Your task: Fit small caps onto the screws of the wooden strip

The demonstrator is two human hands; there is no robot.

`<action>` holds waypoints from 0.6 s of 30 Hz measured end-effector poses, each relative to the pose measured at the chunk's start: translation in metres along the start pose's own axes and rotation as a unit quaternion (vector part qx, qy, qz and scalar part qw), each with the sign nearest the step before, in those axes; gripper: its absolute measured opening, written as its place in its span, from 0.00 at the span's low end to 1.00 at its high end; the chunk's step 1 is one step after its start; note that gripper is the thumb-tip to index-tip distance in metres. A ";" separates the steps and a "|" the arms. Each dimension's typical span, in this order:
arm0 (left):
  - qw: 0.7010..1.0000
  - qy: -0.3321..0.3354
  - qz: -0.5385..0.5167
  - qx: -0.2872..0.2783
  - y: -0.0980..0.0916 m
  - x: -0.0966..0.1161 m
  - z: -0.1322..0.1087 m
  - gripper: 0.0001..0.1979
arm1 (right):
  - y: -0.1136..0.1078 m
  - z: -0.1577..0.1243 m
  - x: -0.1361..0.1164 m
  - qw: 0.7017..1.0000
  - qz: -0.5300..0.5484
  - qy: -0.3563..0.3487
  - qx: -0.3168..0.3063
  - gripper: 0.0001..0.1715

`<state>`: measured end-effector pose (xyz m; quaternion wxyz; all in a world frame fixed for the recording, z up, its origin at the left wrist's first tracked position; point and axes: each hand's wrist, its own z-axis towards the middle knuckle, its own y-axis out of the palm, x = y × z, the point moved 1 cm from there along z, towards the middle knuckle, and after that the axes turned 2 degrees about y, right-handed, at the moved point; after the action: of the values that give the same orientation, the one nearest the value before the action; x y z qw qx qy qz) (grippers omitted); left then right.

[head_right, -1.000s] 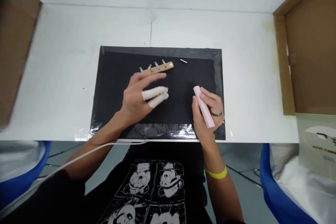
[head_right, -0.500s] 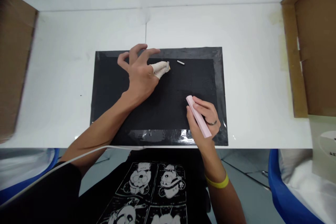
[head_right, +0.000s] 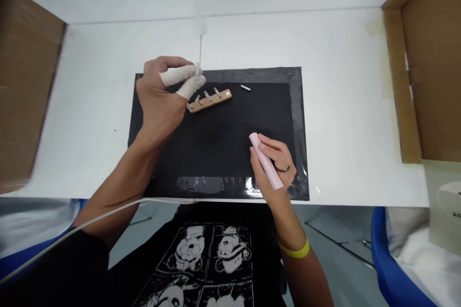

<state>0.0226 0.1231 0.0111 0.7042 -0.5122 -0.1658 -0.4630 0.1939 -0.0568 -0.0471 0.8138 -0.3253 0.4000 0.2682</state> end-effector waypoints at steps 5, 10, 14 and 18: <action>0.965 0.001 -0.231 -0.121 -0.009 0.041 -0.014 0.20 | -0.001 0.006 -0.016 0.993 0.111 0.037 0.021 0.19; 0.970 0.008 -0.135 -0.202 -0.007 0.064 -0.024 0.21 | -0.017 0.015 -0.055 0.906 0.390 0.103 -0.128 0.16; 0.973 0.064 -0.052 -0.216 0.004 0.068 -0.032 0.22 | -0.024 0.012 -0.081 0.794 0.545 0.072 -0.258 0.14; 0.962 0.064 -0.112 -0.239 0.013 0.076 -0.044 0.24 | -0.016 0.008 -0.098 0.813 0.504 0.029 -0.292 0.10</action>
<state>0.0622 0.0484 0.0387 0.5143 -0.6129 -0.0607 -0.5968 0.1562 -0.0781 0.0422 0.4196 -0.3084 0.4342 0.7350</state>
